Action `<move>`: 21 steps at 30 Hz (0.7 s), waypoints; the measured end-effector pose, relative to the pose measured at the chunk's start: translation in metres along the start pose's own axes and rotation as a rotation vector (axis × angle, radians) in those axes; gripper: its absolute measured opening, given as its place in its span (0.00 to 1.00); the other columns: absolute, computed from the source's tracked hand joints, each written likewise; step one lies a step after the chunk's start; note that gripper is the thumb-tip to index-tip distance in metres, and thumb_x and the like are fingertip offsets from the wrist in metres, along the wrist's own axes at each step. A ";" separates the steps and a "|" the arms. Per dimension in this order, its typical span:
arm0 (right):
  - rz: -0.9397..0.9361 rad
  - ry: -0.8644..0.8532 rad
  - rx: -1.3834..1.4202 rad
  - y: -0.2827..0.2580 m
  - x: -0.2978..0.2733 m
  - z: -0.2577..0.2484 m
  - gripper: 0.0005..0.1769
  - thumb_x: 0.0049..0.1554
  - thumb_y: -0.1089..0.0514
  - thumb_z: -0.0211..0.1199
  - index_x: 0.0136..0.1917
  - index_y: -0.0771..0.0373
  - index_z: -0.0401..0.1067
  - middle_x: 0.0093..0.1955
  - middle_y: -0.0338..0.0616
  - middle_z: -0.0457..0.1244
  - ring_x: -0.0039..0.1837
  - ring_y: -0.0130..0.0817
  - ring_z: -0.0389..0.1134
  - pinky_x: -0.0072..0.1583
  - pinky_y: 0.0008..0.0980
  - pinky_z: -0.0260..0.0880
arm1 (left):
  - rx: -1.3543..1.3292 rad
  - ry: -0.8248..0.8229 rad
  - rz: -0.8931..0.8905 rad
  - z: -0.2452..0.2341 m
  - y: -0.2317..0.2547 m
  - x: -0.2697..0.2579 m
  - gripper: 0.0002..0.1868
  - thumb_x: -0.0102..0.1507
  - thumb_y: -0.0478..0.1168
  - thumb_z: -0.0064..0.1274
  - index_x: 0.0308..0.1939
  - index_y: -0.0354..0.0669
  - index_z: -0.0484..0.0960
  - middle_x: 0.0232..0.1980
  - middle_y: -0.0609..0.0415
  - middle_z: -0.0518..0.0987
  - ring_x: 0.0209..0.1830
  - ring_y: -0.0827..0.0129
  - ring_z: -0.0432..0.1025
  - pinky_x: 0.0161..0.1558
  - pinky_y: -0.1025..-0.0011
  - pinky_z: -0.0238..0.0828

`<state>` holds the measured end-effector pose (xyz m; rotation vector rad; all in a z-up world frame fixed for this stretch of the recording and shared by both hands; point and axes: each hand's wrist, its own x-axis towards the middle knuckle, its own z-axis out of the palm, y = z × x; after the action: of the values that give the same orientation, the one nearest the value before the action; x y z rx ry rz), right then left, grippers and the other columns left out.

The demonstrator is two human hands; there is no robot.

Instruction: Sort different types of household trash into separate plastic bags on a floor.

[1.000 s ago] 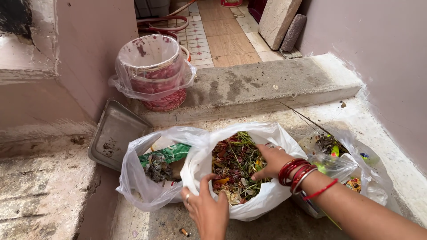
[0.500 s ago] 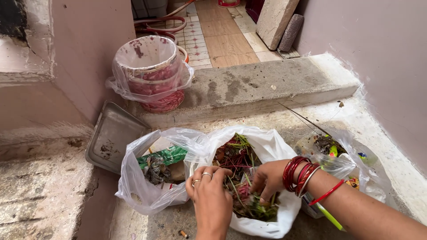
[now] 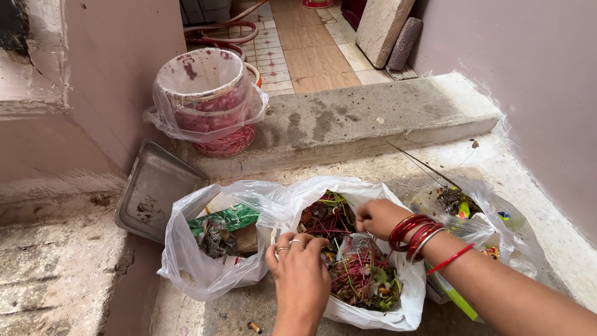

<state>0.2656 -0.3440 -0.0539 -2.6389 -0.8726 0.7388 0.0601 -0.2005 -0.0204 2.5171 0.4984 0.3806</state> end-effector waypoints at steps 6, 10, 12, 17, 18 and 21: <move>-0.113 0.060 -0.248 0.014 0.014 0.036 0.15 0.47 0.57 0.73 0.49 0.56 0.80 0.49 0.52 0.70 0.55 0.46 0.71 0.61 0.42 0.70 | -0.029 0.001 0.003 -0.001 0.006 0.002 0.21 0.54 0.29 0.52 0.49 0.50 0.87 0.55 0.51 0.80 0.65 0.55 0.63 0.67 0.50 0.43; -0.106 0.079 -0.303 -0.004 0.001 0.015 0.09 0.51 0.55 0.70 0.45 0.58 0.81 0.48 0.49 0.70 0.55 0.44 0.71 0.61 0.40 0.72 | -0.035 0.019 0.000 -0.008 0.004 0.003 0.21 0.54 0.29 0.53 0.49 0.49 0.87 0.54 0.51 0.80 0.64 0.56 0.64 0.67 0.50 0.43; -0.164 0.189 -0.220 -0.011 -0.006 0.001 0.09 0.50 0.53 0.71 0.42 0.59 0.81 0.49 0.48 0.67 0.55 0.44 0.69 0.61 0.40 0.69 | -0.041 0.045 -0.007 -0.010 0.001 0.003 0.20 0.54 0.30 0.53 0.48 0.50 0.87 0.54 0.52 0.81 0.63 0.57 0.64 0.67 0.50 0.44; -0.194 0.329 -0.094 -0.038 -0.020 -0.049 0.10 0.52 0.50 0.69 0.44 0.57 0.81 0.49 0.46 0.66 0.56 0.44 0.68 0.61 0.41 0.67 | -0.049 0.084 -0.018 -0.005 -0.005 0.007 0.17 0.57 0.35 0.54 0.49 0.50 0.86 0.52 0.53 0.81 0.62 0.58 0.65 0.65 0.52 0.47; -0.204 0.347 -0.082 -0.045 -0.026 -0.060 0.12 0.50 0.49 0.70 0.44 0.56 0.81 0.49 0.46 0.66 0.56 0.44 0.68 0.60 0.41 0.68 | -0.053 0.094 -0.021 -0.005 -0.005 0.008 0.17 0.58 0.37 0.55 0.51 0.49 0.85 0.52 0.53 0.82 0.62 0.57 0.66 0.64 0.52 0.48; -0.258 0.338 -0.079 -0.050 -0.033 -0.074 0.14 0.48 0.47 0.71 0.44 0.57 0.82 0.49 0.46 0.66 0.57 0.44 0.67 0.60 0.42 0.66 | -0.033 0.156 0.020 -0.001 -0.005 0.013 0.24 0.57 0.45 0.60 0.57 0.43 0.81 0.53 0.48 0.81 0.61 0.53 0.65 0.63 0.50 0.47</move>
<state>0.2590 -0.3317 0.0397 -2.5411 -1.1263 0.1911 0.0699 -0.1907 -0.0197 2.4736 0.5223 0.5918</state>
